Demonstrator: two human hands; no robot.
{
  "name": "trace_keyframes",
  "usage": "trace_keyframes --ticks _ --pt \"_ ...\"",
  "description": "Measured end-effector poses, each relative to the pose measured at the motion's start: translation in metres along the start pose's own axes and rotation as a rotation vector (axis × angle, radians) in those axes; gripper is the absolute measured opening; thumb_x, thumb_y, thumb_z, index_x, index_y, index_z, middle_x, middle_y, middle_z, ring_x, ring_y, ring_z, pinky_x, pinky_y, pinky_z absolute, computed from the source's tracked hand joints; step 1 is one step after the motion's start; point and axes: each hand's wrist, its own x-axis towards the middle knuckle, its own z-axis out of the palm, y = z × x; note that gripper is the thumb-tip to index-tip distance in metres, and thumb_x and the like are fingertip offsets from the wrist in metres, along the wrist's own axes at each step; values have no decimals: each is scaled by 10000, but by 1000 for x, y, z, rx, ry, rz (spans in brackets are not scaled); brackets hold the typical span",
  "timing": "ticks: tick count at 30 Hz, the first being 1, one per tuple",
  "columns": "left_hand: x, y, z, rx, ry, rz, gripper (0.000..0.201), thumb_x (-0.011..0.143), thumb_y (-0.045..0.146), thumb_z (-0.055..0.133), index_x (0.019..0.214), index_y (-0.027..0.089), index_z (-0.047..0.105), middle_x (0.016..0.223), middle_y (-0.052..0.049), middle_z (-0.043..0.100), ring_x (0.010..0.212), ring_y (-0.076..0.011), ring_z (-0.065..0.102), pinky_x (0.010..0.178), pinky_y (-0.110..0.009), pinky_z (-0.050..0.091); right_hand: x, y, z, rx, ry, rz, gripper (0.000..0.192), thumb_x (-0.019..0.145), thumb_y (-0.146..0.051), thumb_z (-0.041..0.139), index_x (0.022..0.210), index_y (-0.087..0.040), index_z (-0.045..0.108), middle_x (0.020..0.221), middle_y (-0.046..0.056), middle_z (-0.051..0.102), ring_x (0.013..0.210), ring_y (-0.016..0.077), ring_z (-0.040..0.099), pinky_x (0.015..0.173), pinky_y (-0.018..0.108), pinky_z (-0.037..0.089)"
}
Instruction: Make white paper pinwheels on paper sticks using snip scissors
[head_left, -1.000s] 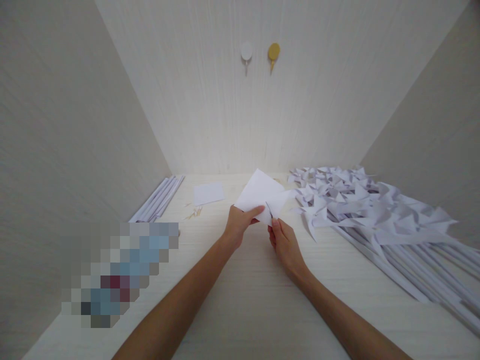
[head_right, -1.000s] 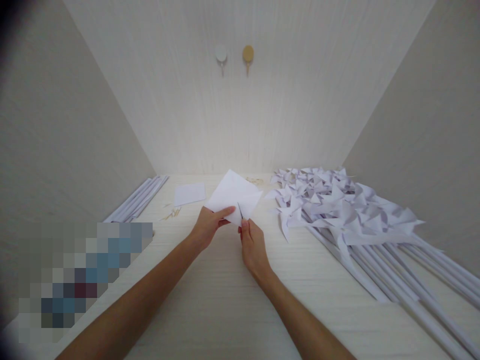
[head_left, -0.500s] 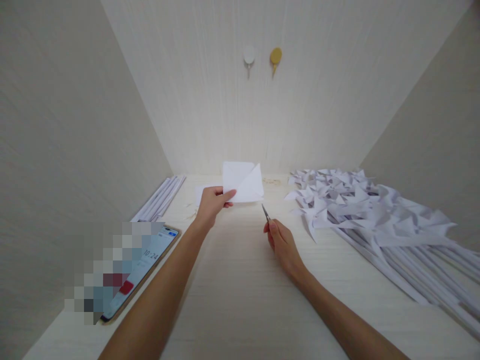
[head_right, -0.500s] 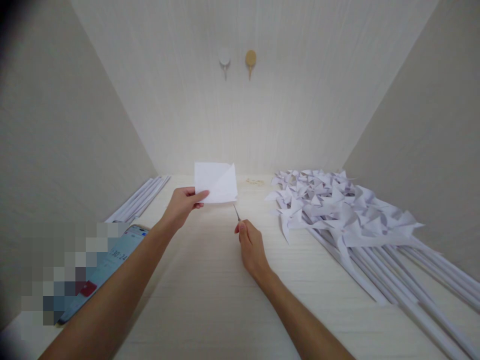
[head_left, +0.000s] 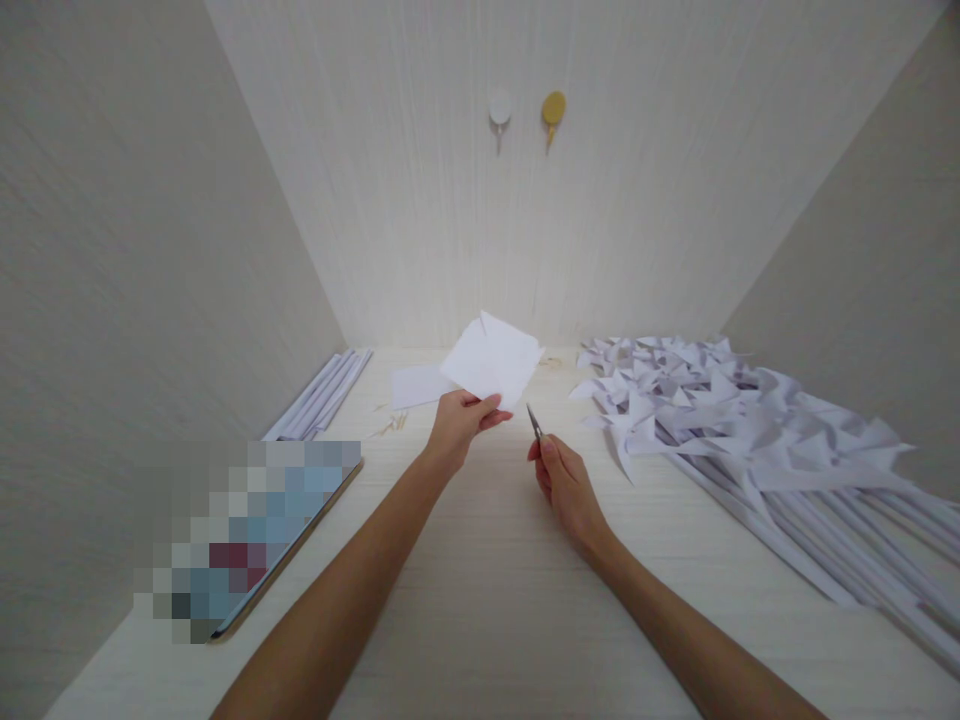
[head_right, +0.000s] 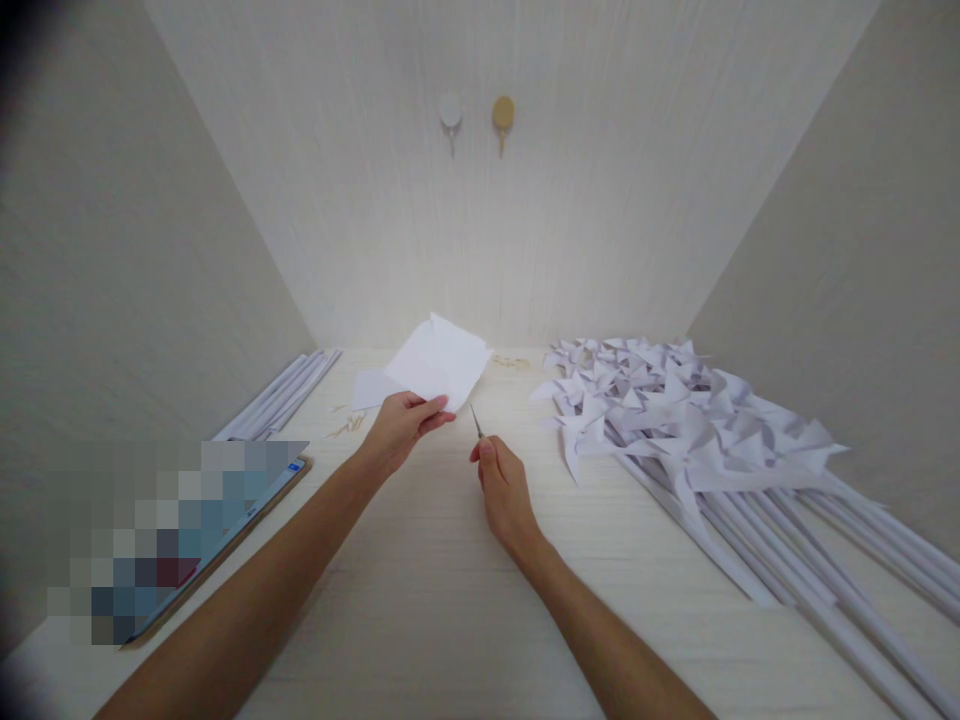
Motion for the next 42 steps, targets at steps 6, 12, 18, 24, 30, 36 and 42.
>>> trace_keyframes --ticks 6,12,18,24,30,36,42 --pt "-6 2 6 33 -73 -10 96 667 102 580 578 65 571 535 -53 610 549 -122 616 656 -238 508 1 -1 0 26 6 4 375 811 -494 305 655 -181 440 460 -73 278 391 71 245 367 198 173" --pt "-11 2 10 157 -54 7 128 652 180 613 578 78 599 547 -69 639 540 -123 611 590 -236 499 1 -1 1 89 10 21 373 801 -506 320 659 -182 439 462 -79 265 389 68 227 371 198 170" --pt "-13 -3 14 118 -72 16 102 641 140 612 563 75 604 537 -56 636 524 -109 601 593 -224 504 1 -2 0 88 -1 28 382 793 -518 324 655 -181 440 457 -80 262 392 70 234 375 201 175" --pt "-16 -4 16 120 -91 18 116 651 142 605 551 82 604 531 -52 635 532 -109 604 602 -216 512 1 -1 0 87 -6 29 386 794 -520 320 651 -181 437 458 -77 263 394 69 234 369 199 168" --pt "-17 -5 17 105 -88 28 99 653 131 599 568 82 610 545 -49 640 538 -110 606 606 -219 517 1 0 0 87 -10 28 383 793 -517 324 657 -179 441 462 -78 259 389 67 228 358 198 165" --pt "-16 -6 17 90 -80 35 80 645 140 612 604 72 619 569 -59 648 552 -119 613 612 -229 520 1 -2 0 87 -15 36 384 791 -519 324 652 -180 440 457 -80 261 384 67 227 364 201 168" --pt "-15 -7 17 96 -82 43 72 652 139 603 623 77 624 589 -58 655 553 -111 611 597 -212 517 1 -2 0 74 -13 31 385 789 -522 322 650 -182 439 461 -79 264 389 69 229 372 203 168"
